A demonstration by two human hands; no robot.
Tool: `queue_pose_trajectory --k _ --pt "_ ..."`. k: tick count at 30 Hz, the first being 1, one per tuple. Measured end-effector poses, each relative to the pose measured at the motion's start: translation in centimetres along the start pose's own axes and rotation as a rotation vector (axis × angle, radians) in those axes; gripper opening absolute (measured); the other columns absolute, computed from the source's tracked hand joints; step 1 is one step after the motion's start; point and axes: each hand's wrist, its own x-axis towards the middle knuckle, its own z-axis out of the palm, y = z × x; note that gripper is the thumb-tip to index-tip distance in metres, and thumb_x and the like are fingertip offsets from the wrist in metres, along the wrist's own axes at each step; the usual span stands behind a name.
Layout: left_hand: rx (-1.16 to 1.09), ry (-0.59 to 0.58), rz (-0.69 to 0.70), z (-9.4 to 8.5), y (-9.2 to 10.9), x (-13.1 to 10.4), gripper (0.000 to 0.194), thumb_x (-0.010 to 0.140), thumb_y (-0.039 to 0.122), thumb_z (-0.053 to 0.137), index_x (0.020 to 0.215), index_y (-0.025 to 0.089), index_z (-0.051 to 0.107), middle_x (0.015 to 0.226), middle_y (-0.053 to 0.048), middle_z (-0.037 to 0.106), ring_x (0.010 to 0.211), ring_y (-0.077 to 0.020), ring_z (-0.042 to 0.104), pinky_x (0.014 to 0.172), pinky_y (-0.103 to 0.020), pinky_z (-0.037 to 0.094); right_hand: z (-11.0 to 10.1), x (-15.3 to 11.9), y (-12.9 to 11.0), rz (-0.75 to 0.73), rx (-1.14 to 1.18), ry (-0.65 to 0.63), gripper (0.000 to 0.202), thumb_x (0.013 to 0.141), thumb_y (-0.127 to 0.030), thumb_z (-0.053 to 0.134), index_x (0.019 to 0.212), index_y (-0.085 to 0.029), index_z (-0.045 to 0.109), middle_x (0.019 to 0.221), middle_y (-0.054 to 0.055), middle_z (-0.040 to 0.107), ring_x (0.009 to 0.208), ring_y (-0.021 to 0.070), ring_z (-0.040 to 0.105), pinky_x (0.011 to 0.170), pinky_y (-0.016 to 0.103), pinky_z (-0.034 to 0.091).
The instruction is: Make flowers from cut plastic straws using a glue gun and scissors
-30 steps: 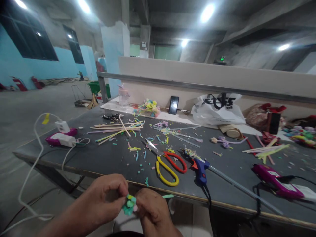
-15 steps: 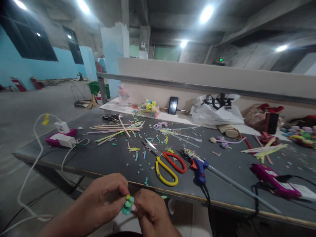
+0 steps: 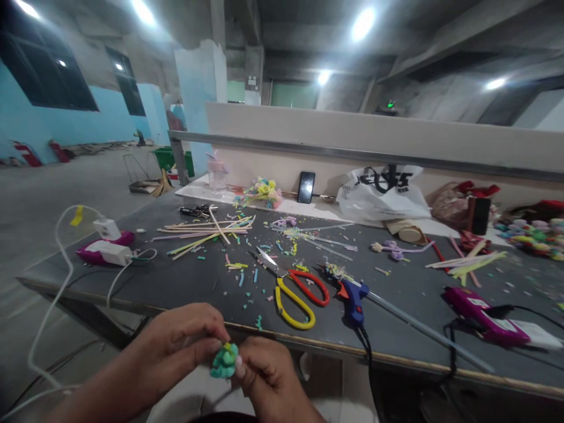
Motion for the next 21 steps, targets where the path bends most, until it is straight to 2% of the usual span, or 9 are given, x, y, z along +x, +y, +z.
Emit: queue_pose_trajectory --k 4,13,17,21 --pt "0.031 -0.049 0.017 -0.67 0.68 0.45 0.01 0.078 0.015 0.054 0.078 0.019 0.063 0.078 0.001 0.062 0.075 -0.0101 0.056 0.067 -0.02 0.04 0.12 -0.02 0.14 0.074 0.109 -0.027 0.035 0.085 -0.037 0.049 0.059 -0.015 0.057 0.054 -0.003 0.046 0.053 0.0089 0.045 0.052 0.019 0.033" --pt "0.213 -0.129 0.037 -0.83 0.66 0.81 0.012 0.075 0.017 0.054 0.081 0.022 0.063 0.081 0.002 0.064 0.076 -0.0126 0.056 0.07 -0.024 0.039 0.16 -0.36 0.12 0.238 0.332 -0.17 0.037 0.083 -0.043 0.05 0.063 -0.014 0.062 0.056 -0.001 0.048 0.049 0.008 0.045 0.047 0.019 0.034" --pt "0.279 -0.188 0.061 -0.75 0.72 0.87 0.013 0.077 0.016 0.051 0.077 0.021 0.064 0.076 0.001 0.065 0.073 -0.0129 0.056 0.068 -0.024 0.039 0.08 -0.06 -0.19 0.219 0.305 -0.182 0.038 0.083 -0.043 0.049 0.061 -0.014 0.062 0.057 -0.001 0.047 0.05 0.0084 0.046 0.047 0.019 0.034" --pt "0.307 -0.161 0.047 -0.48 0.7 0.83 0.015 0.078 0.016 0.049 0.074 0.019 0.063 0.074 0.0 0.065 0.073 -0.0132 0.056 0.067 -0.024 0.039 -0.04 0.19 -0.39 0.15 0.242 -0.176 0.041 0.084 -0.043 0.048 0.058 -0.014 0.061 0.058 0.0 0.048 0.054 0.0097 0.048 0.05 0.02 0.035"
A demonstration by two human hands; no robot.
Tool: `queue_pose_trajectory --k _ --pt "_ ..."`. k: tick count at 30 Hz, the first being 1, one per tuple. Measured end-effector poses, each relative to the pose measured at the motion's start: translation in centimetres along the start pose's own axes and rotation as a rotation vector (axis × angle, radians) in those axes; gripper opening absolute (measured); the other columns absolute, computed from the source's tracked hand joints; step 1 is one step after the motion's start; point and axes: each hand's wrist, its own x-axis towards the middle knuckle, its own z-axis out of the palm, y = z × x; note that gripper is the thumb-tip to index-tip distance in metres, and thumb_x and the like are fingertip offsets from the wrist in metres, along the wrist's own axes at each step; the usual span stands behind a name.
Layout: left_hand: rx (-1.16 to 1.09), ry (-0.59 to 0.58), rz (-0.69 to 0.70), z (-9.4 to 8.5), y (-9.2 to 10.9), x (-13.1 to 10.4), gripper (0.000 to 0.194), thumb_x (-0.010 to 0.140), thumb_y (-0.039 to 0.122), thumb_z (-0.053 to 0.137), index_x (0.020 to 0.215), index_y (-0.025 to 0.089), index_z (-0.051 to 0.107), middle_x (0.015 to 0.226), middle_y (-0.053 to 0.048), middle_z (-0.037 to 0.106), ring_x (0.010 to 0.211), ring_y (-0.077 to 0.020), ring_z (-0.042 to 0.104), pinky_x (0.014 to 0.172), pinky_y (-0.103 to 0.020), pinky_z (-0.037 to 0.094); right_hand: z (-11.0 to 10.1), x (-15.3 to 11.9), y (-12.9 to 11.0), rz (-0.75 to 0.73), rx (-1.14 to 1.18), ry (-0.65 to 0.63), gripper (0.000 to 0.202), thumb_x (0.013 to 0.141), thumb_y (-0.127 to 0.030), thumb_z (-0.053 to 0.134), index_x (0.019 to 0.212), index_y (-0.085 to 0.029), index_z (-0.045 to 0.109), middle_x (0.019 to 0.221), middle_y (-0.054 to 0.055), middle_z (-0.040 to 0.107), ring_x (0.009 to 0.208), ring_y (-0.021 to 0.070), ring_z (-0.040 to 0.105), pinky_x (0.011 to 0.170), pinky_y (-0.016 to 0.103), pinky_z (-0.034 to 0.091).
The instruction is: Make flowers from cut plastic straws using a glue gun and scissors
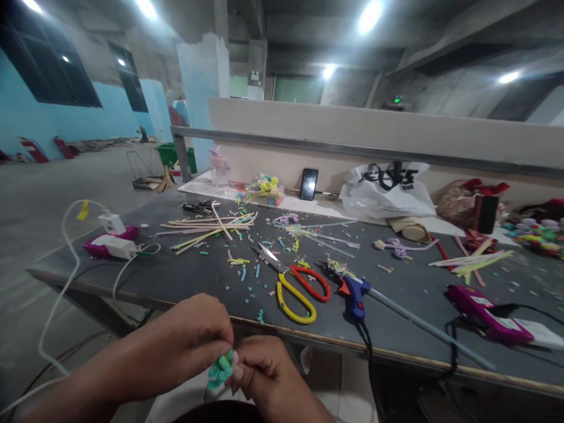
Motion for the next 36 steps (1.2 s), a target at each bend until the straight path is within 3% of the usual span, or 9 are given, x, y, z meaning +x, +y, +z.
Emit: queue_pose_trajectory --k 9,14,22,28,32,36 --pt "-0.119 -0.007 -0.001 -0.1 -0.5 -0.3 0.017 0.079 0.019 0.049 0.078 0.019 0.066 0.076 0.0 0.066 0.072 -0.012 0.058 0.062 -0.02 0.039 0.1 0.0 0.8 0.1 0.195 0.035 0.038 0.08 -0.043 0.054 0.059 -0.013 0.061 0.052 -0.001 0.048 0.047 0.0075 0.042 0.046 0.019 0.031" --pt "-0.146 0.044 -0.06 0.8 -0.7 -0.1 0.015 0.077 0.016 0.049 0.071 0.017 0.063 0.067 0.002 0.062 0.063 -0.0099 0.054 0.057 -0.02 0.036 0.4 -0.1 1.4 0.148 0.369 0.127 0.037 0.073 -0.045 0.062 0.057 -0.012 0.06 0.05 -0.002 0.048 0.043 0.0059 0.038 0.042 0.018 0.028" --pt "-0.304 0.041 -0.138 1.6 -1.9 0.9 0.019 0.077 0.016 0.047 0.067 0.015 0.063 0.064 0.002 0.06 0.06 -0.0096 0.051 0.054 -0.019 0.037 0.7 0.4 2.6 0.144 0.52 0.244 0.034 0.073 -0.043 0.063 0.06 -0.012 0.058 0.05 -0.003 0.047 0.042 0.005 0.034 0.041 0.017 0.025" --pt "-0.286 0.245 -0.102 1.4 -1.8 0.8 0.009 0.076 0.014 0.053 0.076 0.017 0.061 0.077 -0.001 0.062 0.075 -0.0134 0.055 0.069 -0.025 0.042 0.4 0.6 2.3 0.182 0.398 0.335 0.034 0.075 -0.045 0.061 0.065 -0.012 0.058 0.055 -0.002 0.05 0.046 0.0064 0.04 0.042 0.017 0.03" --pt "-0.269 0.274 -0.064 2.1 -1.5 0.8 0.007 0.075 0.013 0.056 0.075 0.018 0.061 0.078 -0.001 0.06 0.077 -0.0137 0.055 0.072 -0.026 0.041 0.5 0.8 1.7 0.185 0.319 0.347 0.039 0.073 -0.05 0.06 0.064 -0.013 0.055 0.053 -0.003 0.047 0.044 0.0061 0.038 0.042 0.017 0.03" --pt "-0.288 0.297 -0.123 2.7 -1.7 1.1 0.006 0.072 0.013 0.058 0.068 0.017 0.058 0.074 0.0 0.059 0.074 -0.0137 0.054 0.069 -0.026 0.041 0.7 0.9 1.4 0.189 0.252 0.39 0.042 0.072 -0.054 0.057 0.061 -0.014 0.052 0.052 -0.005 0.042 0.045 0.0064 0.035 0.042 0.017 0.029"
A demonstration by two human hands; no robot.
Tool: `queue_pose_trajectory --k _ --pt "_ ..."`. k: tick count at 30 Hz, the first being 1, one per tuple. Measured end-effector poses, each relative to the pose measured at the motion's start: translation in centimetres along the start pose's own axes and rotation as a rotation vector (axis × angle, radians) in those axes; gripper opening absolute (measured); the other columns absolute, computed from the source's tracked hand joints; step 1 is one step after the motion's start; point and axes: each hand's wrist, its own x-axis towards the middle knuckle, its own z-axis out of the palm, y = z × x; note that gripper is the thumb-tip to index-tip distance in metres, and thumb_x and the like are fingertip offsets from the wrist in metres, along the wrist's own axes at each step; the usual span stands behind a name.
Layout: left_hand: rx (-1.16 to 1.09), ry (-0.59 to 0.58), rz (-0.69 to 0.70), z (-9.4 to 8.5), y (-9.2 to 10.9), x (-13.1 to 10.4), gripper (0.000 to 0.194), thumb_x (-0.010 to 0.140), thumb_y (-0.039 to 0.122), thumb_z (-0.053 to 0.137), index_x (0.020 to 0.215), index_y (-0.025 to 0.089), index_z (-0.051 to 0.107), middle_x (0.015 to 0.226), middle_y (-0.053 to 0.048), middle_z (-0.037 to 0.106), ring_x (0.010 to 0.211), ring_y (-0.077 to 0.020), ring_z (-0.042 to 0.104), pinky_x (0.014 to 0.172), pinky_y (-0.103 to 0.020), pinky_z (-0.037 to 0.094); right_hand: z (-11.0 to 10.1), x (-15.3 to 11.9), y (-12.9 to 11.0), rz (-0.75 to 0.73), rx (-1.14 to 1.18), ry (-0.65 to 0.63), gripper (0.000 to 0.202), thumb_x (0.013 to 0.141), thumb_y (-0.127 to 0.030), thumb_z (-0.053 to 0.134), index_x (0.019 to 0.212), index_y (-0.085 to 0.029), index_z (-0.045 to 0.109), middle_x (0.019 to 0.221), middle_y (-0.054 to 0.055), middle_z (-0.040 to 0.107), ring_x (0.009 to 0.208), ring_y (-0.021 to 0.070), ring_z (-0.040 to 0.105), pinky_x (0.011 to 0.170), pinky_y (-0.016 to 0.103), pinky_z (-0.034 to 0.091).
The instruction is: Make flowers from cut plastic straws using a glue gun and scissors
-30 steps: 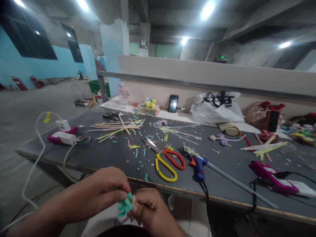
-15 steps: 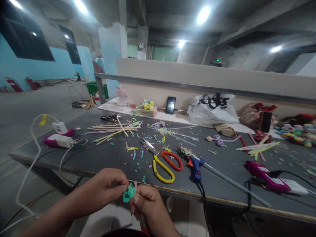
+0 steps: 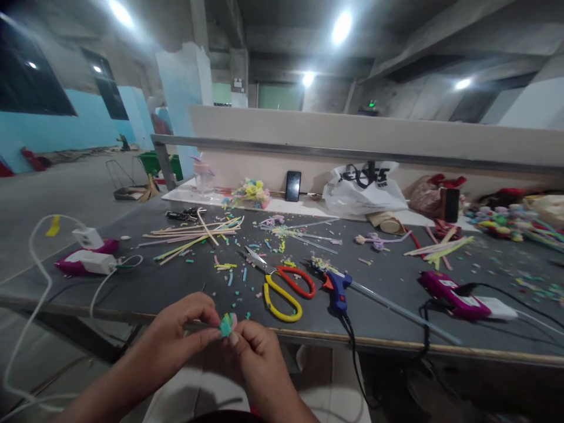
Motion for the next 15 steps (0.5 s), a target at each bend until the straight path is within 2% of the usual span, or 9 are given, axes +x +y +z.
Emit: queue_pose_trajectory --k 3,7,12,15 --pt "-0.044 -0.009 -0.034 0.23 -0.24 0.05 0.008 0.071 0.013 0.059 0.065 0.017 0.057 0.071 0.001 0.057 0.071 -0.0128 0.053 0.066 -0.025 0.041 0.01 -0.16 0.09 -0.066 -0.122 0.04 0.04 0.077 -0.051 0.052 0.06 -0.015 0.051 0.052 -0.004 0.042 0.047 0.0075 0.037 0.044 0.018 0.03" --pt "-0.081 -0.001 -0.002 0.55 -0.39 -0.03 0.009 0.072 0.016 0.059 0.064 0.017 0.057 0.075 0.001 0.053 0.074 -0.0123 0.052 0.069 -0.025 0.04 -0.01 -0.39 0.0 -0.157 -0.311 0.095 0.038 0.083 -0.046 0.045 0.059 -0.016 0.049 0.052 -0.004 0.041 0.049 0.0088 0.039 0.046 0.019 0.03" --pt "-0.162 -0.053 -0.038 0.74 -0.73 -0.07 0.015 0.076 0.02 0.057 0.061 0.016 0.056 0.077 0.0 0.05 0.075 -0.0124 0.051 0.069 -0.025 0.041 0.04 -0.54 -0.49 -0.269 -0.519 0.139 0.038 0.086 -0.039 0.041 0.055 -0.017 0.046 0.051 -0.003 0.042 0.051 0.01 0.041 0.048 0.02 0.03" --pt "-0.138 -0.04 -0.005 0.42 -0.69 -0.14 0.01 0.075 0.02 0.058 0.066 0.017 0.057 0.081 0.0 0.051 0.079 -0.0139 0.051 0.073 -0.027 0.041 -0.06 -0.71 -0.55 -0.299 -0.585 0.147 0.036 0.087 -0.036 0.039 0.056 -0.017 0.047 0.052 -0.003 0.044 0.053 0.0108 0.043 0.05 0.021 0.031"
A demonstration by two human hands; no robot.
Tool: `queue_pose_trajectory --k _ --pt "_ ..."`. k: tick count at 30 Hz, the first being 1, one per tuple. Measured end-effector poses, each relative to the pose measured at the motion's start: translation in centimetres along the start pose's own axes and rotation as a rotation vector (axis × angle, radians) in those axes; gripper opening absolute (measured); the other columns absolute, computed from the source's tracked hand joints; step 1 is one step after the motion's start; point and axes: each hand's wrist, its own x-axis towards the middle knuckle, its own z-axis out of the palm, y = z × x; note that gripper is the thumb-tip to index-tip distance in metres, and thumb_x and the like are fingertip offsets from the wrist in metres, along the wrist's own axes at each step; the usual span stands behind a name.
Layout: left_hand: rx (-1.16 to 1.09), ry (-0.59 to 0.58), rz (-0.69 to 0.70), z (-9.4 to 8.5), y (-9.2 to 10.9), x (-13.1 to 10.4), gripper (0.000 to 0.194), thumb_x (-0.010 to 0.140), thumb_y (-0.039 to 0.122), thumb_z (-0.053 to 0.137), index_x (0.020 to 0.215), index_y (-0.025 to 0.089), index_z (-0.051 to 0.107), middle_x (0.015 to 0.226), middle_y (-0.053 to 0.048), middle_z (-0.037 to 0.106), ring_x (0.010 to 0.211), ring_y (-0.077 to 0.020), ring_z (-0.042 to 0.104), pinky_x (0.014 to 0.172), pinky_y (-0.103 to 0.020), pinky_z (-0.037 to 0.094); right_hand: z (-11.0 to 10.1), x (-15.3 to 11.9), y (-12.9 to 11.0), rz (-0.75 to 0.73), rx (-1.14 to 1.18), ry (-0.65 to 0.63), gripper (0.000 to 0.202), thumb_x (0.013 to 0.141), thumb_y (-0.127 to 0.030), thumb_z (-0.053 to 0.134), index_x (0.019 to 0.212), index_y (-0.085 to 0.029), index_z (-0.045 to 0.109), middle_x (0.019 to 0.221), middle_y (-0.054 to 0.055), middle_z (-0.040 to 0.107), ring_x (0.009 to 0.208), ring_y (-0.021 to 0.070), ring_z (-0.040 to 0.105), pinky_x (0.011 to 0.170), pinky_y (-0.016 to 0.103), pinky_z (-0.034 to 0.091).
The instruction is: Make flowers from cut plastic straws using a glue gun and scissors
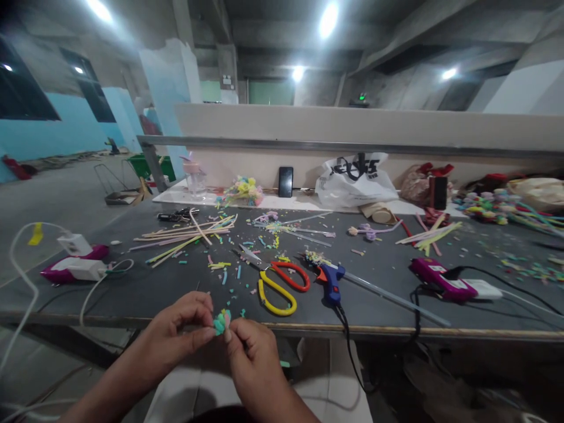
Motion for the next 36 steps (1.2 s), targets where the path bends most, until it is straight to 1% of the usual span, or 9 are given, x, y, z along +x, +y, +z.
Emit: queue_pose_trajectory --k 5,10,14,18,21,25,27,32,36 --pt "0.215 0.07 0.064 -0.7 1.0 -0.5 0.004 0.077 0.018 0.056 0.08 0.02 0.058 0.098 -0.004 0.05 0.097 -0.0178 0.048 0.085 -0.03 0.037 -0.2 -0.4 0.0 -0.112 -0.102 0.004 0.026 0.088 -0.027 0.039 0.067 -0.017 0.051 0.061 -0.001 0.05 0.059 0.0113 0.046 0.056 0.022 0.033" --pt "0.365 0.021 0.142 -0.7 1.3 -1.0 0.016 0.078 0.011 0.05 0.085 0.023 0.058 0.105 -0.005 0.044 0.104 -0.0196 0.042 0.088 -0.033 0.036 -0.5 -0.7 0.0 -0.248 -0.235 -0.001 0.018 0.087 -0.019 0.038 0.074 -0.017 0.05 0.066 0.001 0.052 0.061 0.0124 0.046 0.057 0.023 0.032" --pt "0.403 0.004 0.206 -0.3 0.8 -0.9 0.017 0.079 0.008 0.045 0.081 0.021 0.057 0.104 -0.006 0.043 0.102 -0.0194 0.042 0.087 -0.033 0.036 -0.4 -0.8 0.1 -0.276 -0.289 -0.012 0.015 0.085 -0.015 0.038 0.077 -0.017 0.051 0.068 0.003 0.054 0.063 0.0136 0.047 0.058 0.024 0.032" --pt "0.315 0.012 0.21 0.4 0.4 -0.6 0.014 0.081 0.01 0.044 0.077 0.018 0.055 0.094 -0.006 0.046 0.092 -0.0172 0.046 0.08 -0.03 0.039 -0.3 -0.7 0.2 -0.279 -0.264 -0.03 0.017 0.085 -0.016 0.038 0.072 -0.017 0.049 0.066 0.002 0.052 0.062 0.0135 0.046 0.057 0.025 0.031" --pt "0.217 0.017 0.172 0.3 0.5 -0.4 0.01 0.081 0.016 0.048 0.077 0.019 0.057 0.094 -0.005 0.047 0.089 -0.0165 0.048 0.079 -0.028 0.04 -0.5 -0.3 0.4 -0.218 -0.086 -0.025 0.022 0.087 -0.022 0.04 0.067 -0.017 0.05 0.062 0.0 0.048 0.059 0.0122 0.044 0.056 0.023 0.031" --pt "0.094 0.207 0.187 -0.9 0.3 -0.7 0.014 0.083 0.02 0.047 0.094 0.024 0.055 0.104 -0.004 0.045 0.099 -0.0172 0.046 0.084 -0.028 0.037 -0.9 0.1 0.7 -0.031 0.389 -0.07 0.027 0.087 -0.034 0.046 0.067 -0.017 0.053 0.061 -0.002 0.048 0.058 0.011 0.046 0.055 0.021 0.036" --pt "0.053 0.264 0.194 -1.2 -0.2 -1.0 0.014 0.083 0.019 0.047 0.094 0.025 0.053 0.104 -0.003 0.045 0.099 -0.0165 0.045 0.084 -0.028 0.036 -1.1 0.2 0.7 -0.025 0.506 -0.072 0.029 0.086 -0.038 0.047 0.067 -0.017 0.054 0.062 -0.001 0.049 0.059 0.0109 0.047 0.057 0.021 0.037" --pt "-0.061 0.12 0.226 0.1 -1.2 -1.6 0.013 0.078 0.021 0.057 0.09 0.025 0.054 0.097 -0.001 0.047 0.094 -0.0159 0.048 0.081 -0.026 0.039 -1.0 0.1 0.6 -0.124 0.427 -0.069 0.032 0.086 -0.041 0.046 0.066 -0.018 0.055 0.065 -0.001 0.048 0.062 0.0115 0.044 0.058 0.022 0.035" --pt "-0.115 0.095 0.23 1.2 -1.2 -1.4 0.008 0.076 0.024 0.059 0.082 0.022 0.053 0.086 0.0 0.05 0.082 -0.0144 0.05 0.071 -0.024 0.041 -0.8 0.2 0.7 -0.23 0.345 -0.028 0.029 0.087 -0.038 0.045 0.069 -0.019 0.057 0.065 -0.001 0.048 0.062 0.0117 0.045 0.058 0.021 0.036"
